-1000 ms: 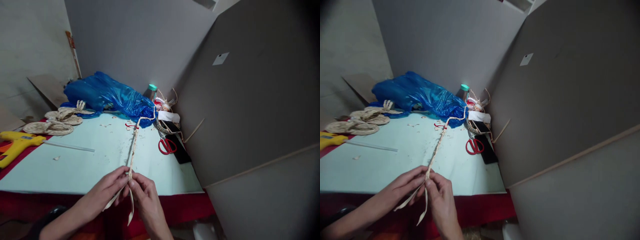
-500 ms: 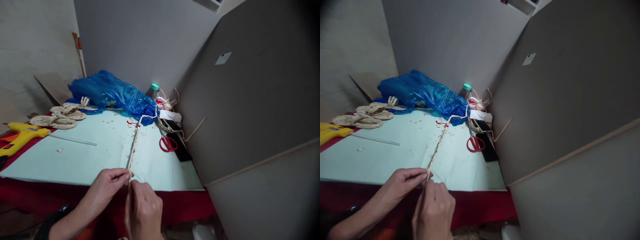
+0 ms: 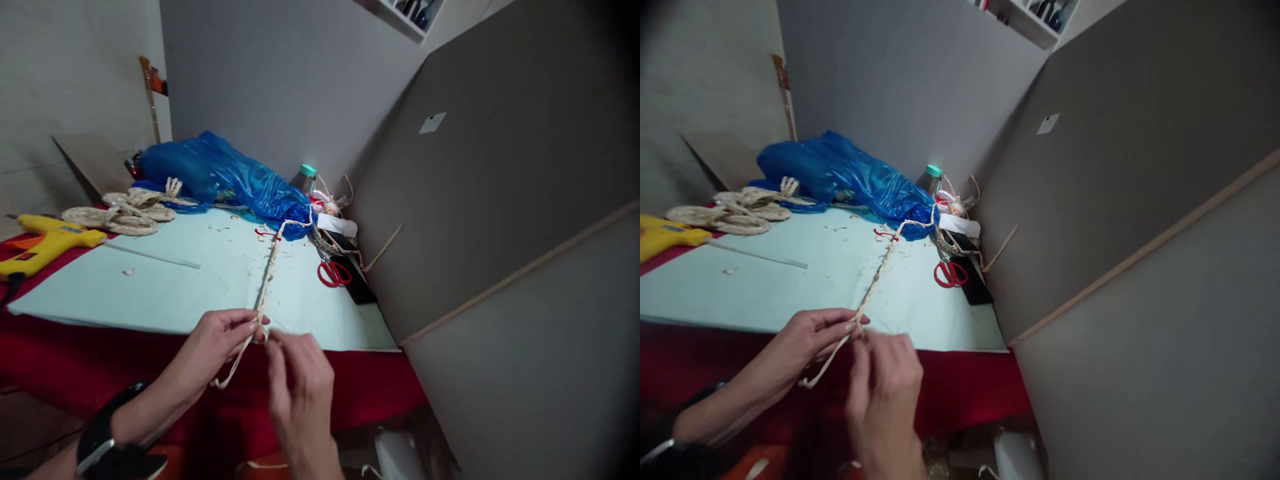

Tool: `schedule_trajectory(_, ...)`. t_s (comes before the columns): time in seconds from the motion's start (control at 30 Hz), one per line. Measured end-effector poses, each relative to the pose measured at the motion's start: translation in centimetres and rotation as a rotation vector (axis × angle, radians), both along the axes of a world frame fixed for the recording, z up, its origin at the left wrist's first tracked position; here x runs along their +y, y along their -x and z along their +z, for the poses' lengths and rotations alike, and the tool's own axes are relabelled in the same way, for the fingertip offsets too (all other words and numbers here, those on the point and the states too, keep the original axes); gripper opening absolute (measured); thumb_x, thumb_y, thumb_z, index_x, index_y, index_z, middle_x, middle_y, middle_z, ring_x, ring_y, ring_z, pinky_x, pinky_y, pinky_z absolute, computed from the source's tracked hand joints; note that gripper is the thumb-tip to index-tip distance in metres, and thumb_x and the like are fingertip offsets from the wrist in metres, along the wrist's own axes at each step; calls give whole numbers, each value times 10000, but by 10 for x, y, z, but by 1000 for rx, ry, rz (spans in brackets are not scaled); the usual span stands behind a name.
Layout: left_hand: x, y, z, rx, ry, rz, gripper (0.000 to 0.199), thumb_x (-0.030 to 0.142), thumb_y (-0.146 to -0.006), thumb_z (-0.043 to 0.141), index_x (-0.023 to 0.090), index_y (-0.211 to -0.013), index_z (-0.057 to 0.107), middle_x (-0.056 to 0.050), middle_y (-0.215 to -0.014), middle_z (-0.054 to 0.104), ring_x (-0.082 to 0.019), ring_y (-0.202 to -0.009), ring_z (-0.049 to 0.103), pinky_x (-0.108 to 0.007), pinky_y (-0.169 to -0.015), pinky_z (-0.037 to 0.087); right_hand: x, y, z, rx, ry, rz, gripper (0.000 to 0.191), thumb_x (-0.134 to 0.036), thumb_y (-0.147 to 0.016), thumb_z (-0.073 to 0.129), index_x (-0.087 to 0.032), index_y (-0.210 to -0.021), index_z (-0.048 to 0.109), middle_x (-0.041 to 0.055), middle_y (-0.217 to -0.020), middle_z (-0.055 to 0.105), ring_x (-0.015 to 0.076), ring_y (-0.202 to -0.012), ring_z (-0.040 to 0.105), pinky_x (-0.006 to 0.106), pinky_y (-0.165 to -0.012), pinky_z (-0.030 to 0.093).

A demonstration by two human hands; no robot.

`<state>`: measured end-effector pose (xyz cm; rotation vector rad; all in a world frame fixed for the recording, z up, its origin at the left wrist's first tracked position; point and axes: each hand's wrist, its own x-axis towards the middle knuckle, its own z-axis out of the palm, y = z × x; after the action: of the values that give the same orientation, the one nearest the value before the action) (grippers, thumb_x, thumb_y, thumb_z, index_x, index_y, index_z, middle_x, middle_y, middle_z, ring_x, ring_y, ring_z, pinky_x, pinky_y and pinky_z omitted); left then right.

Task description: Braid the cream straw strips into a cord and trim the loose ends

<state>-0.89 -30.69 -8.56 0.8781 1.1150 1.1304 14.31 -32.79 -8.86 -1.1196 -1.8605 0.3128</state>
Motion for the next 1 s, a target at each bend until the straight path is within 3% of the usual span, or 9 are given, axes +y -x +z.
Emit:
schedule_trajectory(0.07,0,1,1,-16,-13,-1,283,357,-728,776,143,-913,758,-6,-686,702,-70,-492,465,-191,-476,311,12,-3,11,96,217,-22,285,-272,-980,477,-139,-1132,678,136,-1070,736,229,-957,678,341,-855,503)
schedule_trajectory(0.13,-1,1,1,-26,-37,-11,299,355,-733,760,128,-926,743,8,-651,656,-43,-443,362,-189,-441,219,23,-2,18,113,419,111,310,-329,-993,462,-150,-1136,672,98,-988,744,207,-913,687,303,-815,511)
schedule_trajectory(0.23,-2,1,1,-20,-88,-23,297,363,-741,742,117,-905,715,64,-554,524,-34,-412,252,-199,-420,142,34,5,20,92,471,199,322,-334,-1007,422,-174,-1152,660,14,-762,693,153,-679,631,255,-657,485)
schedule_trajectory(0.33,-4,0,-1,21,-136,-35,240,351,-798,706,125,-876,678,96,-532,435,-33,-400,224,-197,-401,140,37,10,18,61,464,226,255,-269,-984,453,-179,-1005,690,-10,-725,641,134,-656,559,250,-649,440)
schedule_trajectory(0.43,-6,-2,-7,110,-171,-46,209,350,-921,630,144,-888,641,87,-594,479,-37,-395,284,-185,-378,230,41,11,15,46,461,229,223,-228,-970,504,-162,-870,693,-11,-714,625,136,-701,559,272,-709,451)
schedule_trajectory(0.5,-5,-3,-11,197,-190,-29,219,364,-970,588,151,-969,635,56,-691,567,-57,-442,423,-193,-406,367,44,10,12,58,482,234,189,-289,-978,566,-146,-942,685,8,-829,667,148,-756,616,300,-732,508)
schedule_trajectory(0.63,-6,-1,-12,414,-226,22,262,359,-968,601,157,-1133,631,-37,-973,686,-146,-720,657,-306,-623,574,48,7,1,115,530,208,310,-371,-968,624,-148,-1182,628,70,-1149,662,208,-947,674,387,-801,585)
schedule_trajectory(0.83,-16,9,0,751,-340,75,272,362,-946,631,163,-1128,666,-65,-1133,697,-226,-939,687,-411,-803,590,48,15,-10,246,547,162,336,-359,-962,631,-159,-1232,622,81,-1246,637,247,-1044,656,426,-866,574)
schedule_trajectory(1.0,-29,-5,-13,951,-464,164,259,334,-954,623,180,-1159,654,-86,-1198,678,-232,-1016,671,-450,-871,572,47,21,-14,398,509,157,337,-353,-954,642,-158,-1229,628,79,-1254,637,247,-1041,657,417,-856,576)
